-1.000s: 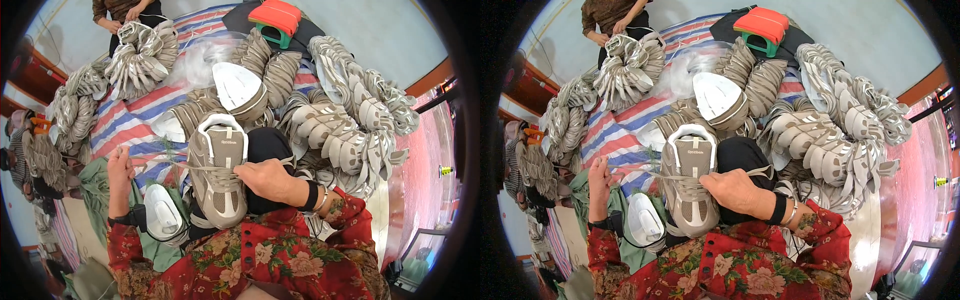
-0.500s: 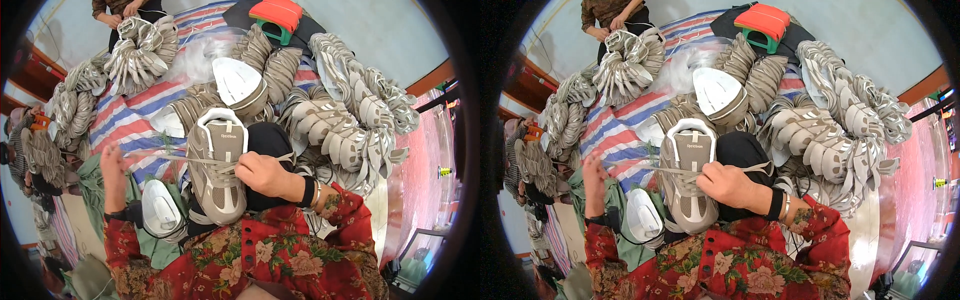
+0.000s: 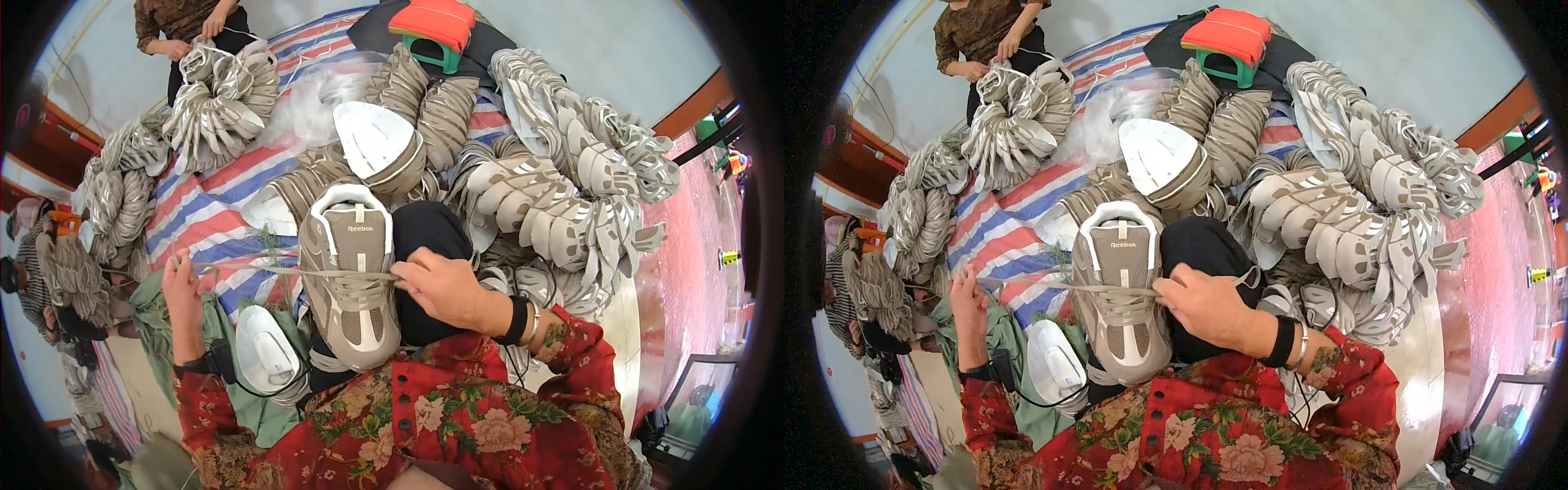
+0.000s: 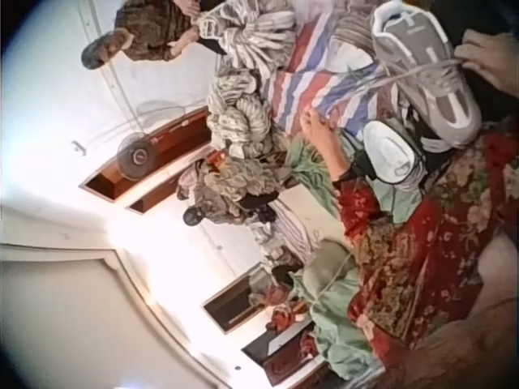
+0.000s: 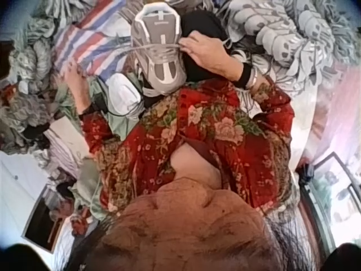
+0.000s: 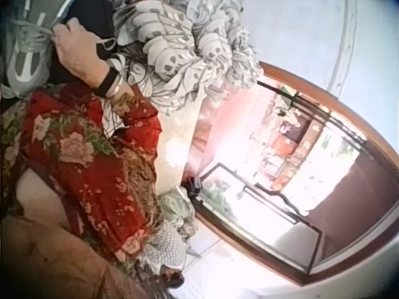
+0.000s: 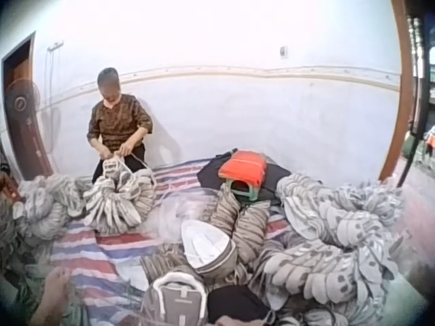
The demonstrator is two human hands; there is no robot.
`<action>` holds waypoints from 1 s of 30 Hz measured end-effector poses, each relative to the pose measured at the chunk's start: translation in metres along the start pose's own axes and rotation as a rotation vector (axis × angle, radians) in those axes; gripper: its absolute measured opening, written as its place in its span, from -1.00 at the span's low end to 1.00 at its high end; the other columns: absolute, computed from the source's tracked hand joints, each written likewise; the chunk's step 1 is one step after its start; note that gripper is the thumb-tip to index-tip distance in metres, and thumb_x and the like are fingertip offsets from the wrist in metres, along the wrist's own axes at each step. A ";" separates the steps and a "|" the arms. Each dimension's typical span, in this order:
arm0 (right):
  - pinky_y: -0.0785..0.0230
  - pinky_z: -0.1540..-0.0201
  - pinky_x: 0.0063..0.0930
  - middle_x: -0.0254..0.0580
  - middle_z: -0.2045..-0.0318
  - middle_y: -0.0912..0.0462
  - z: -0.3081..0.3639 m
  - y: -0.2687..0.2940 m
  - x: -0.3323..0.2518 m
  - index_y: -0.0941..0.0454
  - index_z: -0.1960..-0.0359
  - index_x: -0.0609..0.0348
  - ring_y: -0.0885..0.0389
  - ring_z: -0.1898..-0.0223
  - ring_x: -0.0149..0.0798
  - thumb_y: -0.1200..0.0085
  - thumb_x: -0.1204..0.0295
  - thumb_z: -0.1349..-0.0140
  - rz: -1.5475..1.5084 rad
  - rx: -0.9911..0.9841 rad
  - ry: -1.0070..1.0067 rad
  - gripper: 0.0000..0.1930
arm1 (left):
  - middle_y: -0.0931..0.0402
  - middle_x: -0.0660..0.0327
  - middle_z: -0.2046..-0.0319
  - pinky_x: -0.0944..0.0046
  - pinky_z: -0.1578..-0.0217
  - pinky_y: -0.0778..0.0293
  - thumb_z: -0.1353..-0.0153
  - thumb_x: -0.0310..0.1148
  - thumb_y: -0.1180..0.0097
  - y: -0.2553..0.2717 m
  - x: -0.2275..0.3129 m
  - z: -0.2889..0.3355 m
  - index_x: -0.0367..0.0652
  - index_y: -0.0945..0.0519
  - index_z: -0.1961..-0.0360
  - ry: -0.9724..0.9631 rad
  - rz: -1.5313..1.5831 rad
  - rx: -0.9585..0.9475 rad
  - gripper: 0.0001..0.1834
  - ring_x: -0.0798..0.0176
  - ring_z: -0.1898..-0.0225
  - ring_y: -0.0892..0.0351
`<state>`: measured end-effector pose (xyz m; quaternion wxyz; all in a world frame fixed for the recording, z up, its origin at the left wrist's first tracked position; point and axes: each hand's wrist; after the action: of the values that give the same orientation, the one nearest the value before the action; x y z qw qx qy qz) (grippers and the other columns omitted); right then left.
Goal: Lacing shoe uppers by threading shoelaces through eyelets and securing them.
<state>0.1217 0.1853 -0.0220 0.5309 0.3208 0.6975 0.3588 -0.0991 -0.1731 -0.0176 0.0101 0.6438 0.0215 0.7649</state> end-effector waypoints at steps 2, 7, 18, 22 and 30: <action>-0.43 0.50 -0.38 -0.25 0.40 -0.48 -0.005 0.003 -0.004 -0.47 0.20 0.08 -0.57 0.46 -0.17 -0.11 0.48 -0.08 -0.059 0.338 0.106 -0.77 | -0.07 0.52 0.70 0.52 0.72 0.00 -0.32 -0.34 -0.01 0.002 0.001 0.005 -0.08 -0.46 0.25 0.041 0.038 0.043 -0.93 0.61 0.72 -0.01; -0.44 0.49 -0.32 -0.20 0.44 -0.47 -0.020 -0.003 -0.001 -0.46 0.27 0.17 -0.60 0.43 -0.14 -0.05 0.53 -0.03 -0.067 0.014 0.197 -0.81 | -0.15 0.51 0.67 0.52 0.72 0.03 -0.31 -0.34 -0.03 -0.002 -0.006 0.009 -0.10 -0.46 0.23 0.034 -0.058 -0.114 -0.91 0.62 0.72 -0.02; -0.43 0.47 -0.29 -0.20 0.45 -0.40 -0.038 -0.003 0.007 -0.40 0.39 0.16 -0.53 0.39 -0.12 -0.06 0.52 0.01 -0.217 -0.026 0.342 -0.86 | -0.19 0.52 0.67 0.53 0.72 0.04 -0.31 -0.33 -0.04 -0.031 -0.003 0.030 -0.04 -0.45 0.31 -0.024 -0.172 -0.220 -0.93 0.63 0.73 -0.05; -0.39 0.54 -0.42 -0.24 0.49 -0.33 -0.032 -0.010 0.001 -0.34 0.45 0.13 -0.47 0.43 -0.20 -0.06 0.47 0.06 -0.009 0.222 0.376 -0.85 | -0.29 0.48 0.63 0.53 0.72 -0.01 -0.26 -0.39 -0.06 -0.026 -0.018 0.024 -0.16 -0.49 0.17 -0.033 -0.113 -0.145 -0.85 0.63 0.71 -0.09; -0.38 0.64 -0.51 -0.29 0.57 -0.30 -0.012 -0.023 -0.005 -0.29 0.47 0.12 -0.48 0.62 -0.36 -0.02 0.43 0.03 0.292 0.164 0.400 -0.85 | -0.26 0.48 0.62 0.56 0.72 -0.03 -0.24 -0.42 -0.08 0.057 0.008 -0.035 -0.18 -0.48 0.10 -0.242 0.052 0.245 -0.79 0.63 0.68 -0.12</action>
<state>0.1094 0.1668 -0.0367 0.2974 0.3828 0.7615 0.4303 -0.1338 -0.2303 -0.0133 -0.0856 0.7279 0.0966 0.6734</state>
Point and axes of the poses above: each hand's wrist, its own z-axis away from the middle knuckle, its own y-axis out of the back of the hand, x = y × z
